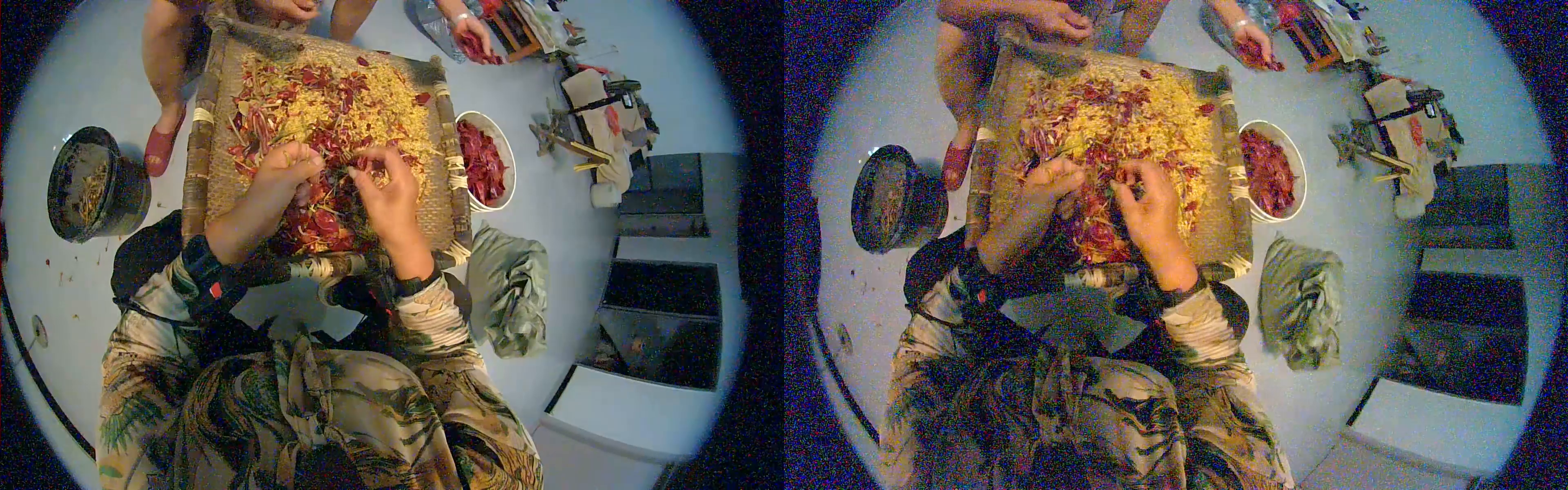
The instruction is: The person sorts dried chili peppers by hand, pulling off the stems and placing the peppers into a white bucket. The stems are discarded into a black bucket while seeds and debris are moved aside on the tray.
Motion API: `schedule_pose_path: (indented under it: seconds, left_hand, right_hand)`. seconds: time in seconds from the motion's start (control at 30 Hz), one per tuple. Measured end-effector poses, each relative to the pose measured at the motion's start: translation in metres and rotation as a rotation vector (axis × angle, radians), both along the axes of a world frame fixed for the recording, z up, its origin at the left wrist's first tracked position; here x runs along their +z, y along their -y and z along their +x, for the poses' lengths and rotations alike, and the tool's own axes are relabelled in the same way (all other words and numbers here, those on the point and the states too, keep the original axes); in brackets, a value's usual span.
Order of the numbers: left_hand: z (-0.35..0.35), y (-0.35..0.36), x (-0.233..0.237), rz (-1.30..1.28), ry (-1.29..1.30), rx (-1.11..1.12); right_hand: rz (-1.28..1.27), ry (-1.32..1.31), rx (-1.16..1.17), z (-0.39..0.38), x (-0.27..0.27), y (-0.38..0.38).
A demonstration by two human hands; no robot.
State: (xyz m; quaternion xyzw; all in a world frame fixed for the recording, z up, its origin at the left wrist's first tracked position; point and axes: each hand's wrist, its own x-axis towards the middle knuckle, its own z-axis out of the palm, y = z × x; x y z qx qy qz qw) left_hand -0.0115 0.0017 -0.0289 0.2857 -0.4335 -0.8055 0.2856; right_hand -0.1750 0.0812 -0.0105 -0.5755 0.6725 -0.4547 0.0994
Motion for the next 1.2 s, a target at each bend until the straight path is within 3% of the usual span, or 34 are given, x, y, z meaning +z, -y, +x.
schedule_pose_path:
  seconds: [0.27,0.33,0.57,0.63,0.83,0.93,1.07,1.2]
  left_hand:
    - [-0.001,-0.002,0.000,0.030,-0.023,-0.012]
    - [-0.002,-0.002,0.000,0.028,-0.039,-0.014]
    - [-0.008,-0.010,-0.001,-0.357,0.116,-0.037]
    - [-0.012,-0.011,-0.008,-0.543,0.113,0.016]
    - [-0.007,-0.010,-0.012,-0.364,0.064,-0.038]
    - [-0.010,-0.010,-0.014,-0.443,0.072,-0.076]
    - [-0.001,-0.011,0.005,-0.220,0.087,-0.211]
    - [0.001,-0.010,0.013,-0.034,-0.020,-0.296]
  right_hand:
    - [0.002,-0.202,-0.013,0.000,0.009,-0.006]
    - [0.155,-0.198,-0.041,-0.004,0.013,-0.008]
    - [0.330,-0.335,-0.073,0.007,0.021,-0.013]
    - [0.341,-0.276,-0.059,0.013,0.024,-0.014]
    - [0.356,-0.002,0.042,0.010,0.026,-0.018]
    - [0.287,0.221,0.118,0.004,0.010,-0.020]
    - [0.386,0.688,0.214,-0.001,0.005,-0.022]
    - [0.340,0.933,0.249,0.002,0.008,-0.025]
